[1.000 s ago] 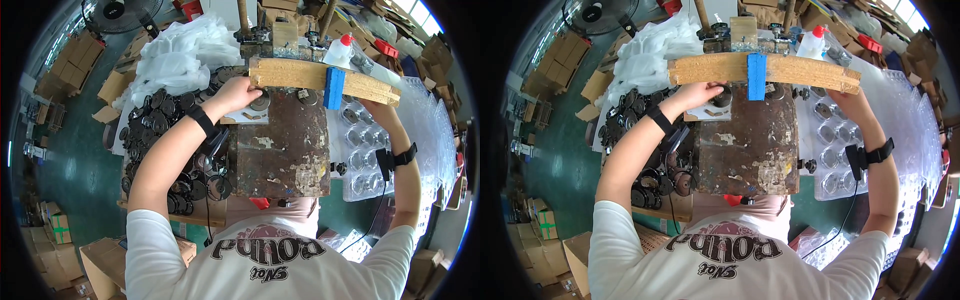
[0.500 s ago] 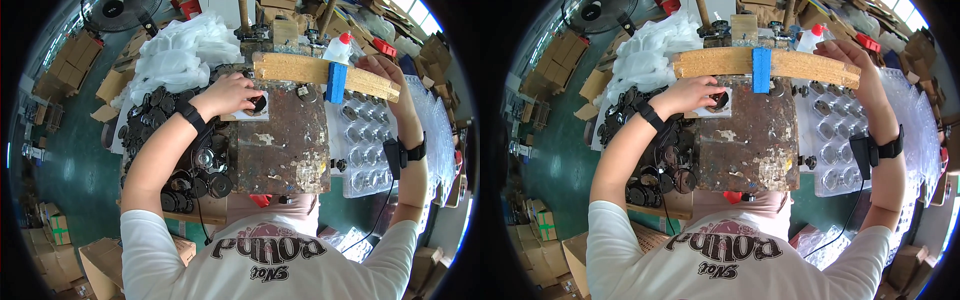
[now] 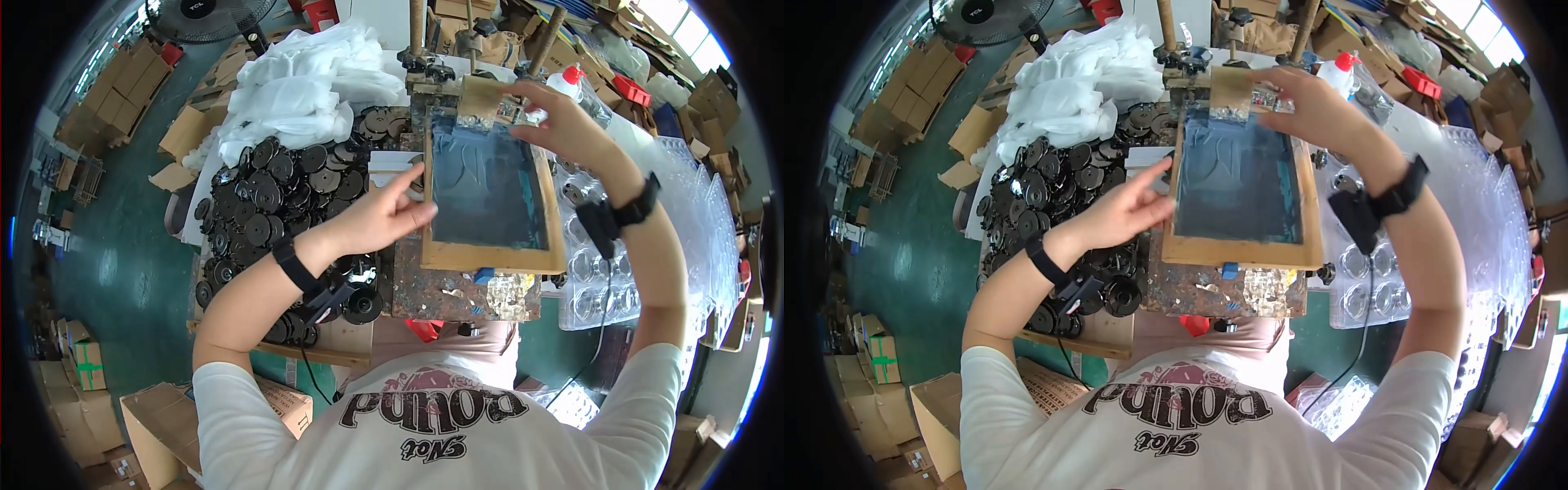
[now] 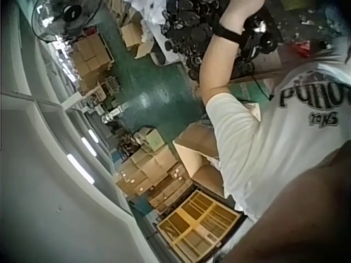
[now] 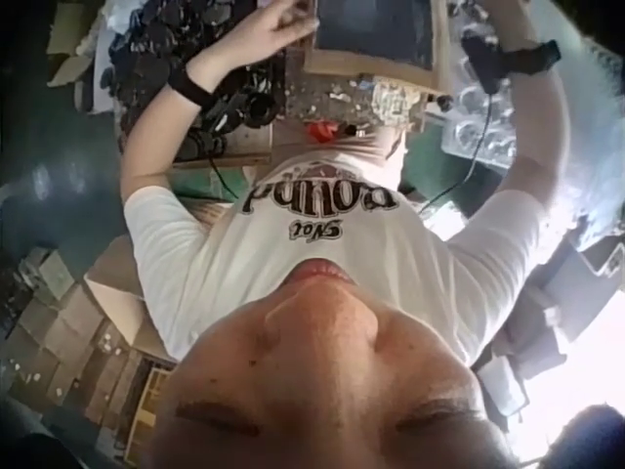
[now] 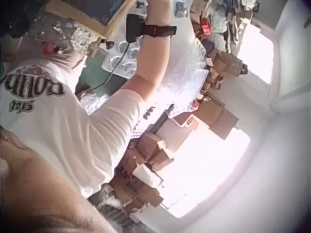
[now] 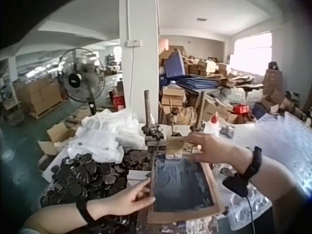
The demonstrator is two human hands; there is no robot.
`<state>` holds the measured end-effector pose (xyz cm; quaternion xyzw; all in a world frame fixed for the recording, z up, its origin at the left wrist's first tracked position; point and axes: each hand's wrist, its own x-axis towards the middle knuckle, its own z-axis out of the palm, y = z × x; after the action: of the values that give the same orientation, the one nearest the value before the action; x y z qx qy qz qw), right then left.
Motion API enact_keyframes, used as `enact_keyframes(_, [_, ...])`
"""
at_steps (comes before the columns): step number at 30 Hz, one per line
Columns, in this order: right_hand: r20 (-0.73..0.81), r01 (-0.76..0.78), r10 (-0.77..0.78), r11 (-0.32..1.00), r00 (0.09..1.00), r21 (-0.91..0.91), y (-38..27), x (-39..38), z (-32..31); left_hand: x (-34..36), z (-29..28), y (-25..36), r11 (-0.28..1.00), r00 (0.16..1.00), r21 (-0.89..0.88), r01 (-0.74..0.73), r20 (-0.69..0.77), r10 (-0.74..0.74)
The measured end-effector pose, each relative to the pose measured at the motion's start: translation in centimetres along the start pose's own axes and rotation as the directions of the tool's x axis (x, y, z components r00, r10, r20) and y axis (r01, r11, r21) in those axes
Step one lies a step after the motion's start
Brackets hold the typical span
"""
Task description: The person picks up a metal component from a pile, places it onto a jig, and lowers a screen to apply ink with a squeegee. They then lift the screen, remove the component, and place it into a plastic tray, repeating this process for several more parts.
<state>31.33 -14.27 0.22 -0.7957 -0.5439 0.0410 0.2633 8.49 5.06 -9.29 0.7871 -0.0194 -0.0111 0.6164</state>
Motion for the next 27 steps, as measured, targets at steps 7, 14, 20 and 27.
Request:
enact_keyframes(7, [0.068, 0.122, -0.104, 0.923, 0.992, -0.366, -1.6, 4.0, 4.3, 0.2, 0.7, -1.5, 0.951, 0.987, 0.270, 0.151, 0.006, -0.158])
enact_keyframes(14, [0.112, 0.251, -0.230, 0.940, 0.967, -0.231, -4.1, -0.8, 6.1, 0.2, 0.6, -2.1, 0.958, 0.986, 0.243, 0.153, 0.021, -0.163])
enact_keyframes(20, [0.220, 0.245, -0.209, 0.958, 0.953, -0.151, -4.5, -1.5, 4.9, 0.3, 0.7, -1.8, 0.967, 0.988, 0.210, 0.144, 0.017, -0.151])
enact_keyframes(27, [0.020, -0.036, 0.037, 0.997, 0.999, -0.073, 1.6, 3.2, 1.7, -0.1, -0.1, 1.9, 0.982, 0.998, 0.178, 0.063, 0.006, -0.065])
